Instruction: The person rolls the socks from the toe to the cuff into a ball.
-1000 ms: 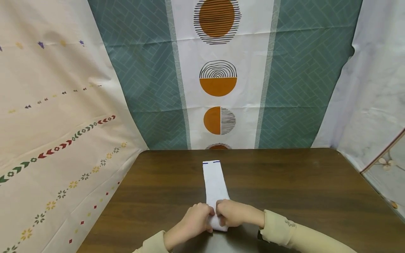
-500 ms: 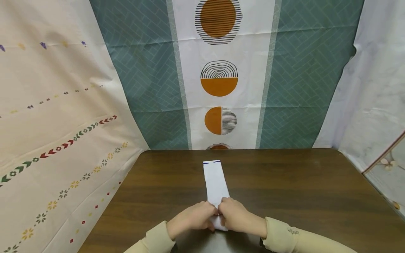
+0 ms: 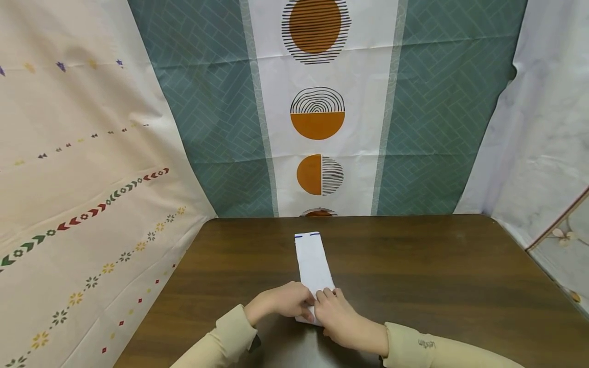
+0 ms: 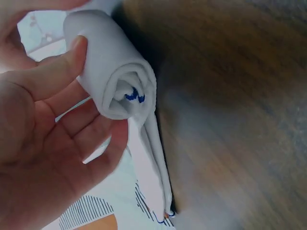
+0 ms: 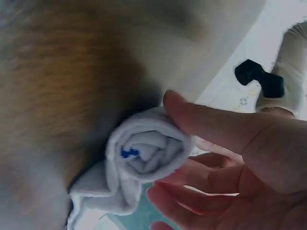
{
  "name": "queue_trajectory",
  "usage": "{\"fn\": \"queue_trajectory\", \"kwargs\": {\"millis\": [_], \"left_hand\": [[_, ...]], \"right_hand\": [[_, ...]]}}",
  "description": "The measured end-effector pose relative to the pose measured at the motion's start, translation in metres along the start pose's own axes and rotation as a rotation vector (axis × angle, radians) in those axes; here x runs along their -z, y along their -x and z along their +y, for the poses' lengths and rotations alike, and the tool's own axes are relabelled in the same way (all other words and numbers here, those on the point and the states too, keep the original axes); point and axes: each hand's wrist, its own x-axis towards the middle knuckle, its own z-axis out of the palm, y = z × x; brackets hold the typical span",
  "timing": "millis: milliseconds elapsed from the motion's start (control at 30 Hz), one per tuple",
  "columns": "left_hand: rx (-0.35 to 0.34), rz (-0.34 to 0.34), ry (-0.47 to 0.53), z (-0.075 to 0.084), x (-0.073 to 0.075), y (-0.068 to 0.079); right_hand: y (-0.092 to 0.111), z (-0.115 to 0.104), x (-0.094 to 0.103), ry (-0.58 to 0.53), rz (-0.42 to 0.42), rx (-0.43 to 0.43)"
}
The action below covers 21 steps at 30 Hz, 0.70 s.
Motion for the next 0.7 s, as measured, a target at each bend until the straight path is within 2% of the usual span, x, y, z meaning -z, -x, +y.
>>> {"fn": "queue_trajectory", "kwargs": {"millis": [100, 267, 400, 567, 633, 700], "left_hand": [[0.010, -0.014, 0.042, -0.004, 0.000, -0.001], [0.043, -0.005, 0.109, -0.007, 0.000, 0.000], [0.036, 0.096, 0.083, -0.004, -0.002, 0.002], [0.098, 0.256, 0.017, 0.008, -0.005, 0.003], [0.112, 0.288, 0.017, 0.012, -0.005, 0.003], [0.111, 0.293, 0.016, 0.014, -0.006, 0.003]], "right_hand": [[-0.001, -0.001, -0.005, 0.029, -0.006, -0.017], [-0.003, 0.005, -0.007, -0.028, 0.044, -0.018], [-0.006, 0.017, -0.006, -0.123, 0.038, 0.006], [-0.014, 0.036, -0.004, -0.315, -0.060, 0.036], [-0.017, 0.043, -0.003, -0.391, -0.103, 0.041], [-0.020, 0.049, -0.003, -0.423, -0.123, 0.055]]}}
